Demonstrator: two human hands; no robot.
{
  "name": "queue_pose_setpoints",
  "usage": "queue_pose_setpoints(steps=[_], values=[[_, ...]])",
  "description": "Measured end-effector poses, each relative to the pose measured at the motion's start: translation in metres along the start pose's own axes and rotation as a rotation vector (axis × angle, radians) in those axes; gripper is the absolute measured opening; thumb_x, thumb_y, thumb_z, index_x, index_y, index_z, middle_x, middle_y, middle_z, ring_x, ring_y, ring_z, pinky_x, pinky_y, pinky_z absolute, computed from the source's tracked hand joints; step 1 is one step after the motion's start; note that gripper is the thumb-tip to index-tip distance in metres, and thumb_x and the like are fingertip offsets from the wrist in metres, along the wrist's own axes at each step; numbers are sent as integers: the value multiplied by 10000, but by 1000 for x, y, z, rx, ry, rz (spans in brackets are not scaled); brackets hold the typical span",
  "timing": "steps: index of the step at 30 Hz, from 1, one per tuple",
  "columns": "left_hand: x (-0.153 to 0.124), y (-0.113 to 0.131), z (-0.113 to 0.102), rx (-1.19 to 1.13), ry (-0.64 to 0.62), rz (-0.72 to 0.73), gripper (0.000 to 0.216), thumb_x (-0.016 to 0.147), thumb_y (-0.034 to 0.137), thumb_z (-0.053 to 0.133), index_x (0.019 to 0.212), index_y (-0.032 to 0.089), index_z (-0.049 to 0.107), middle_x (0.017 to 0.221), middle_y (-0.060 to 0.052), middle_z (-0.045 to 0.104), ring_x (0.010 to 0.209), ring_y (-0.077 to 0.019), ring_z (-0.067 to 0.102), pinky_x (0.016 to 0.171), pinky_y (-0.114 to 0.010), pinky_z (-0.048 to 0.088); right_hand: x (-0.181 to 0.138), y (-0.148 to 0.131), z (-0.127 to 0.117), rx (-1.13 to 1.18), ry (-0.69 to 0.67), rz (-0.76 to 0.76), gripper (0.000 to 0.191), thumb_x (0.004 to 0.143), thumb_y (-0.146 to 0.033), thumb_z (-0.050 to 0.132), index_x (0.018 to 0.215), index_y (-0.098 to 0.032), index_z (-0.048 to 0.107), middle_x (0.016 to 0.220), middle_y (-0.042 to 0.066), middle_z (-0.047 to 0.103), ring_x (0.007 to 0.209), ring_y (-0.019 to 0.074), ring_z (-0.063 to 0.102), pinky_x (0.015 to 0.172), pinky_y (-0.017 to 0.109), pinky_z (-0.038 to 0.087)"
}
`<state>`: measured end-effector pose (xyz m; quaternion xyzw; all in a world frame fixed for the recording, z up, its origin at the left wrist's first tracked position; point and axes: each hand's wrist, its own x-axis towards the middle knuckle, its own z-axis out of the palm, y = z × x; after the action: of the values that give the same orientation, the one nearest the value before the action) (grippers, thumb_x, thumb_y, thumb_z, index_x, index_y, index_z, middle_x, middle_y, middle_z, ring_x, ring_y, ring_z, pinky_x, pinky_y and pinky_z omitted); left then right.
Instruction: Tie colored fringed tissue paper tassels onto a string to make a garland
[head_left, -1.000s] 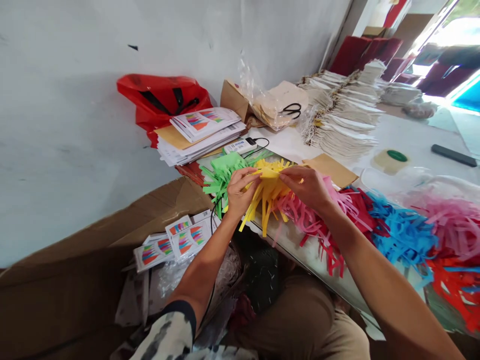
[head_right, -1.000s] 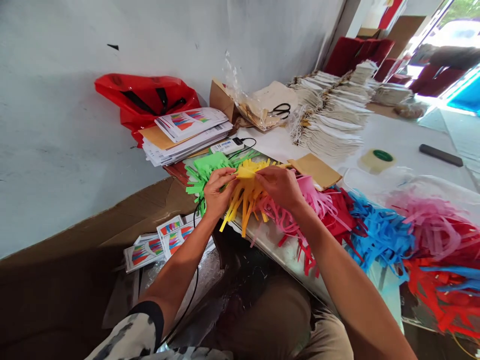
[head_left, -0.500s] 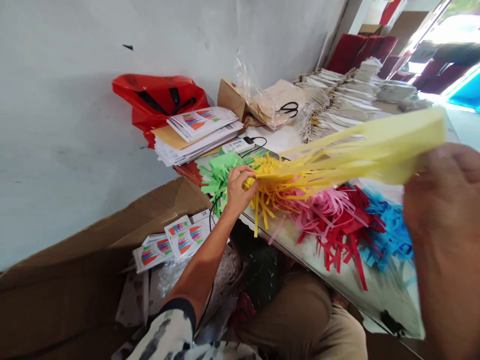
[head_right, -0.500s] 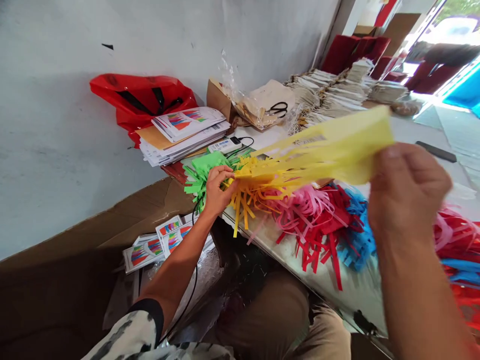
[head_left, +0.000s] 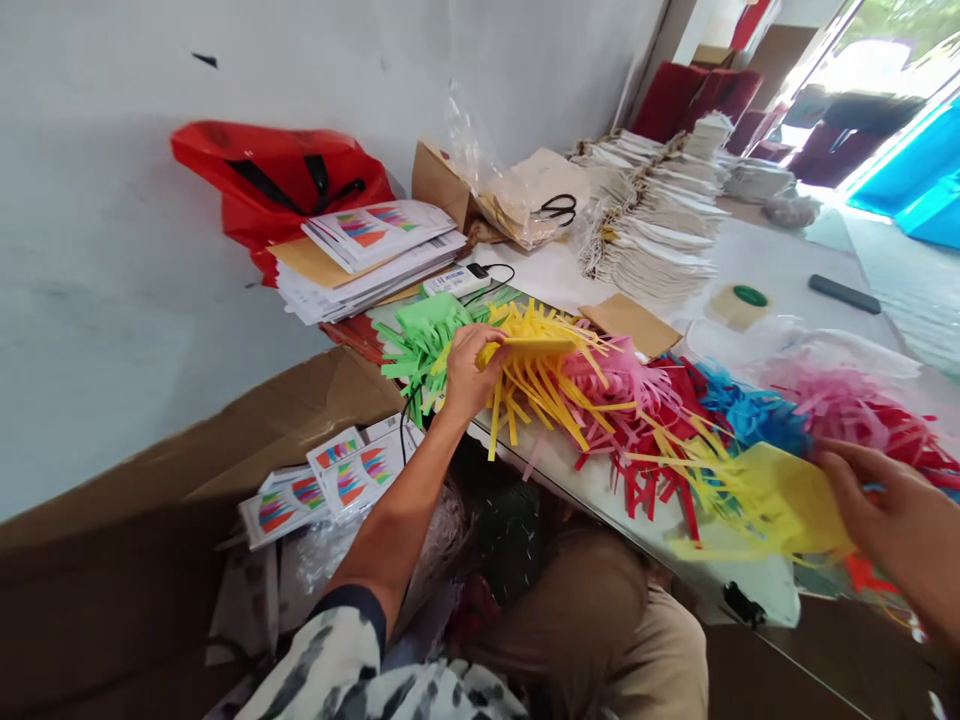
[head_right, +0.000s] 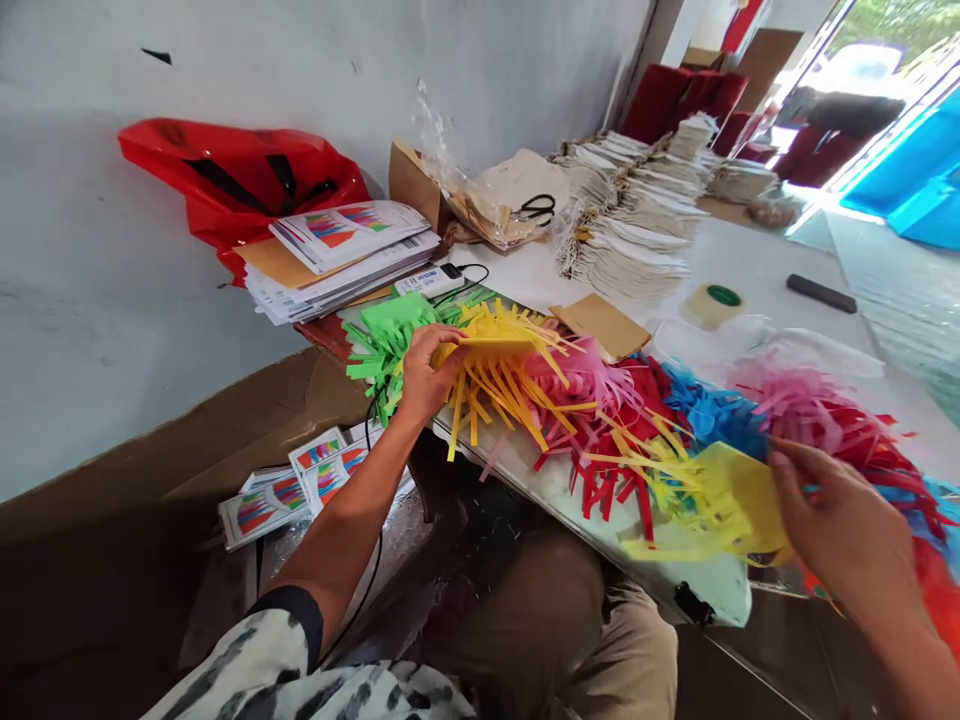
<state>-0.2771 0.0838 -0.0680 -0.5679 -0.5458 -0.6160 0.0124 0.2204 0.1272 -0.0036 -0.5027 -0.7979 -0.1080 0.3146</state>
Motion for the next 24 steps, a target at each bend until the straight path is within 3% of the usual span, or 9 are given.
queue_pose_setpoints(steps=[2,3,6,8,11,13,17,24], values=[[-2,0,1,-31,-38,-3,329,992,560,624,968,241,700,1047,-68,750,1121,-255,637,1039,-423,484,16,-46,4,-167,106,-12,468,1006,-644,475,1305,-386,727,1130,205,754,1014,461,695,706,616,441],[-3,0,1,-45,-54,-1,328,998,555,617,974,240,702,1050,-71,749,1135,-254,634,1045,-422,484,26,-73,9,-120,2,-69,466,1041,-554,467,1387,-324,679,1254,204,721,1159,445,661,846,616,471],[-5,0,3,-73,-94,6,330,1008,556,597,990,244,702,1064,-73,747,1161,-253,635,1069,-423,476,57,-156,39,113,-33,-312,304,1032,-411,569,1262,-277,717,1254,121,723,1103,345,670,926,518,497],[-6,0,4,-81,-116,7,321,1009,550,599,1002,246,701,1083,-73,744,1167,-251,639,1081,-425,470,77,-203,66,118,-72,-447,283,1009,-381,621,1257,-269,701,1260,115,713,1131,330,636,945,490,464],[-5,1,2,-90,-142,19,295,1004,529,619,1016,247,704,1099,-73,738,1159,-243,645,1087,-424,464,102,-247,102,84,-162,-550,211,985,-293,645,1167,-208,709,1177,145,725,1095,321,609,943,471,410],[-4,2,-1,-91,-165,14,294,1000,531,625,1019,250,711,1098,-73,741,1151,-241,648,1086,-425,465,112,-259,117,78,-214,-562,129,996,-254,613,1021,-200,728,1013,124,746,987,292,611,910,450,374],[-2,0,-6,-107,-200,-15,326,963,567,666,1016,251,723,1089,-77,748,1141,-246,655,1068,-431,482,123,-253,125,196,-307,-573,210,996,-233,609,837,-215,745,880,74,763,893,235,626,877,414,335],[-5,-9,-8,-159,-161,-63,387,879,605,756,1004,239,758,1090,-89,746,1137,-251,661,1056,-430,501,132,-239,125,467,-579,-636,302,1044,-282,523,954,-215,803,944,73,793,917,224,685,840,354,438]])
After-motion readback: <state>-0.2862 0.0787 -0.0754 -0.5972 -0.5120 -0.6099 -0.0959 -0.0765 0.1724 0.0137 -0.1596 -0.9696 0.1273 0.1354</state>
